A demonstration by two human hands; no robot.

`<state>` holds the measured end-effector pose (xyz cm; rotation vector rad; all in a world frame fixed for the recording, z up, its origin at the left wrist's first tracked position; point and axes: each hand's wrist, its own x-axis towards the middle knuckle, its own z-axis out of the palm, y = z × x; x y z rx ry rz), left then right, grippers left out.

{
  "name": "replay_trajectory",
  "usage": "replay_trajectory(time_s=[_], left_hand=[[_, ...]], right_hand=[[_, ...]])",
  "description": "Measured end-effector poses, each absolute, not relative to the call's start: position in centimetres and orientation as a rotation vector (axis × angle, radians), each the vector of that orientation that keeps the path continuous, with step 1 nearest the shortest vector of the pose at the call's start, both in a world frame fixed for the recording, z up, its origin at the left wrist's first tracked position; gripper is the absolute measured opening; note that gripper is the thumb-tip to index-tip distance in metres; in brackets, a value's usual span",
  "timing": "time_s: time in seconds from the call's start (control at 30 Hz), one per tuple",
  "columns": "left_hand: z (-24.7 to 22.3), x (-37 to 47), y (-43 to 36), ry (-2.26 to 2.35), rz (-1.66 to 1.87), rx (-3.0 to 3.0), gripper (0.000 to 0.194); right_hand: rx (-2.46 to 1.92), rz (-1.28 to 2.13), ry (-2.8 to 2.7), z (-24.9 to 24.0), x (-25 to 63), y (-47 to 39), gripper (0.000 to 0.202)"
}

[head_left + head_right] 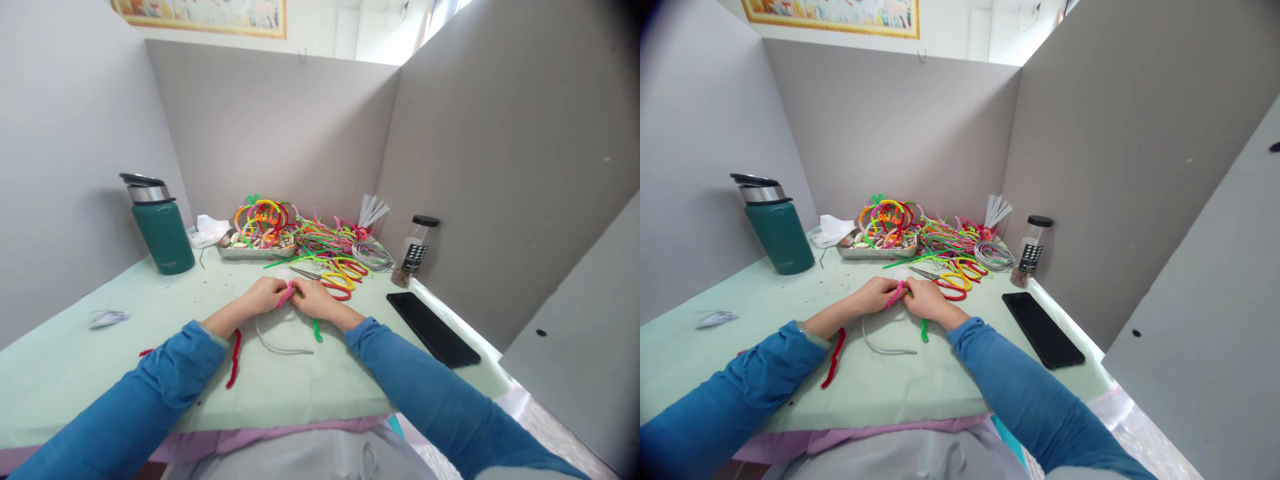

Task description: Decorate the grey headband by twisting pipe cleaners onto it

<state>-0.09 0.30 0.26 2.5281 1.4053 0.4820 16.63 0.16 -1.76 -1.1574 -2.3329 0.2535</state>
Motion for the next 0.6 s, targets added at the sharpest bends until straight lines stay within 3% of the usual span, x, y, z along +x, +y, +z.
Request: replay_trajectory(time_s=[0.6], left_hand=[[0.4, -0.05, 0.19, 1.403, 0.477, 2.531, 0.04]], right_hand=[[-1.162, 0.275, -2.325, -1.77, 16.59, 0.18, 0.014]])
